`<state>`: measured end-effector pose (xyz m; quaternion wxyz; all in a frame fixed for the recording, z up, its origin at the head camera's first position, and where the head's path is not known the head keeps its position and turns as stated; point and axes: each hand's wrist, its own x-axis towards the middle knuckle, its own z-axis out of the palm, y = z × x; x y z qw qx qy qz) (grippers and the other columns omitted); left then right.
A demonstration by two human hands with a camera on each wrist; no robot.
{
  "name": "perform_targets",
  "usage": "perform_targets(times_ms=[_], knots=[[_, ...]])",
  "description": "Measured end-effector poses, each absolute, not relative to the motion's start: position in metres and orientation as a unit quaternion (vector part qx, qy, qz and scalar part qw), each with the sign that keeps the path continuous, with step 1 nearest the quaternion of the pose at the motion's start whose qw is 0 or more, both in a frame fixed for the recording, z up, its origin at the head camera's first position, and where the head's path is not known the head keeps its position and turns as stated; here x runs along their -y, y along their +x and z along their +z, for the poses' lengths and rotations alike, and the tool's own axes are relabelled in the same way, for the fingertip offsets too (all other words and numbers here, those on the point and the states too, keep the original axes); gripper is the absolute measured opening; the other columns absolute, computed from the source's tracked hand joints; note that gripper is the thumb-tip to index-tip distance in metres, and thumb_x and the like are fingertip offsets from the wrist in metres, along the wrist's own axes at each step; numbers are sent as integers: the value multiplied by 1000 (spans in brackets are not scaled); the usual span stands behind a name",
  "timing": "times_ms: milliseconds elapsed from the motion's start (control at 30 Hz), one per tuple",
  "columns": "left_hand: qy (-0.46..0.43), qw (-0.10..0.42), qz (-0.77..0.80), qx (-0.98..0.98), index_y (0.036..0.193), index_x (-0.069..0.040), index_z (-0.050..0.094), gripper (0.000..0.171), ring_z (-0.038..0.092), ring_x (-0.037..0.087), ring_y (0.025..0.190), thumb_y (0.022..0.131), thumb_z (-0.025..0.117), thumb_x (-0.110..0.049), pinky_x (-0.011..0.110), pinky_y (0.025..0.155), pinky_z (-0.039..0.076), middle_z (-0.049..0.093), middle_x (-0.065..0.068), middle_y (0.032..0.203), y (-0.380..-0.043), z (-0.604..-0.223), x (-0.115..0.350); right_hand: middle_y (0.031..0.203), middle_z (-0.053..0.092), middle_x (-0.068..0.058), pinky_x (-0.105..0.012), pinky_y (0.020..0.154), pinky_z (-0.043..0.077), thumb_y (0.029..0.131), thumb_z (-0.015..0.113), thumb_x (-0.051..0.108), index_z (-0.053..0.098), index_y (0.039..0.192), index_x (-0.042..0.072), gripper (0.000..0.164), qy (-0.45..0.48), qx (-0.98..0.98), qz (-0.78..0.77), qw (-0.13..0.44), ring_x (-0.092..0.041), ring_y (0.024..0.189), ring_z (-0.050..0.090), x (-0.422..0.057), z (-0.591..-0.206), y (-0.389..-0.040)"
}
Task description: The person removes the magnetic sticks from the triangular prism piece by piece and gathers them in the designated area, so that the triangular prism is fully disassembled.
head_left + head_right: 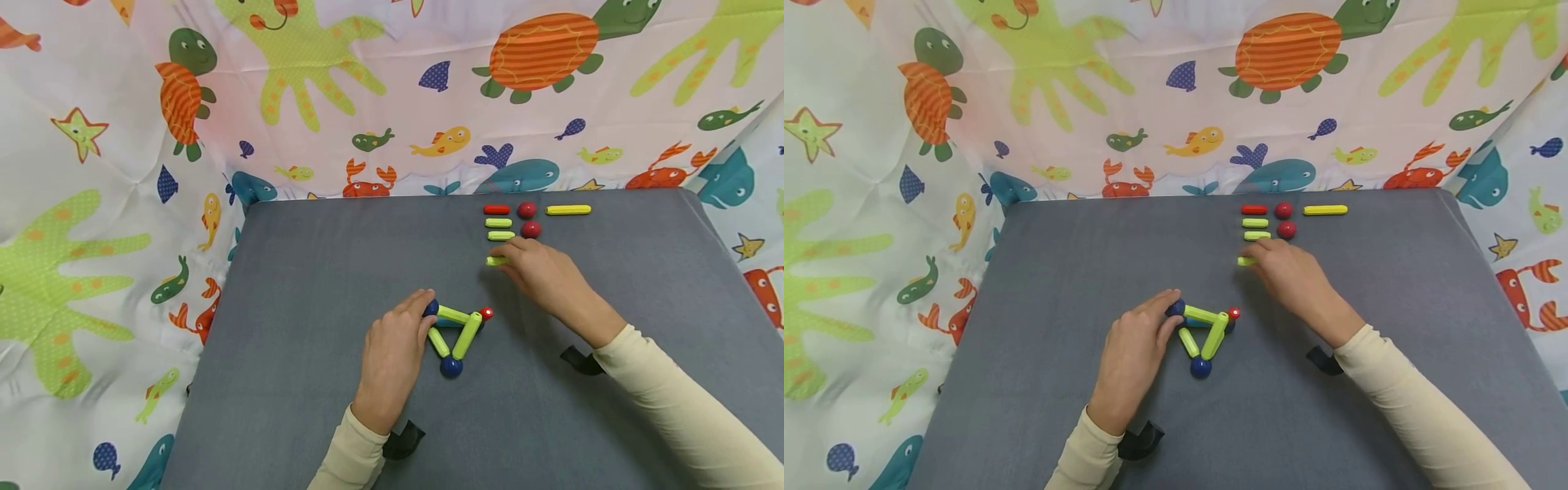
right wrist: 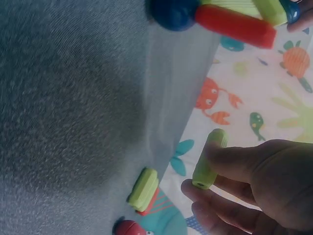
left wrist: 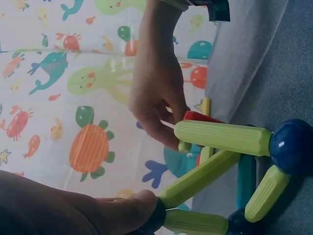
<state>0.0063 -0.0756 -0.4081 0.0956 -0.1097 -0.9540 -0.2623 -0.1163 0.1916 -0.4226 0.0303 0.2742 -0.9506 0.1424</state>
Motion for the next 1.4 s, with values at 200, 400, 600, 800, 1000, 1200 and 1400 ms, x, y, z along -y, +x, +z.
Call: perform_targets(times_ms=[200,400,600,800,1000,1200,1400], knots=[[-112,98,-262,953,139,-12,71,41,79,28,93,99,76,-21,35,73,64,71,6,138,6,-410,77,115,73,-13,-49,79,63,89,85,4,76,123,5,35,267,954,137,26,-28,97,71,-196,-432,-130],[-116,100,-263,953,139,-13,71,41,78,28,96,99,76,-21,35,73,64,70,5,139,6,-410,79,109,71,-13,-50,75,62,90,84,4,75,122,3,33,258,957,134,21,-28,85,70,-203,-445,-144],[-116,96,-264,953,140,-13,71,41,78,28,97,100,75,-21,35,74,64,70,5,140,6,-409,79,115,72,-16,-54,78,62,90,84,4,74,121,2,33,257,956,137,18,-33,89,72,-206,-452,-152],[-118,97,-269,951,139,-12,71,41,78,28,99,100,75,-21,36,76,64,70,6,140,6,-408,80,119,72,-19,-56,80,61,91,83,5,74,121,1,32,255,959,127,11,-36,95,72,-204,-456,-159],[-120,96,-271,950,140,-12,70,41,78,28,101,100,74,-22,37,77,64,70,6,140,6,-407,79,117,73,-18,-56,78,61,91,84,5,76,119,1,30,256,960,115,11,-36,94,73,-205,-461,-163],[-121,99,-271,950,139,-12,70,40,78,28,100,101,74,-22,37,77,64,70,6,140,7,-407,79,115,74,-17,-56,78,61,90,84,4,76,119,1,30,262,958,116,14,-37,92,73,-207,-465,-165],[-120,97,-270,950,139,-12,71,40,78,28,102,100,74,-21,38,78,64,70,6,139,7,-407,80,114,74,-17,-56,80,61,90,84,5,76,118,1,29,259,959,113,18,-36,95,73,-207,-469,-167]])
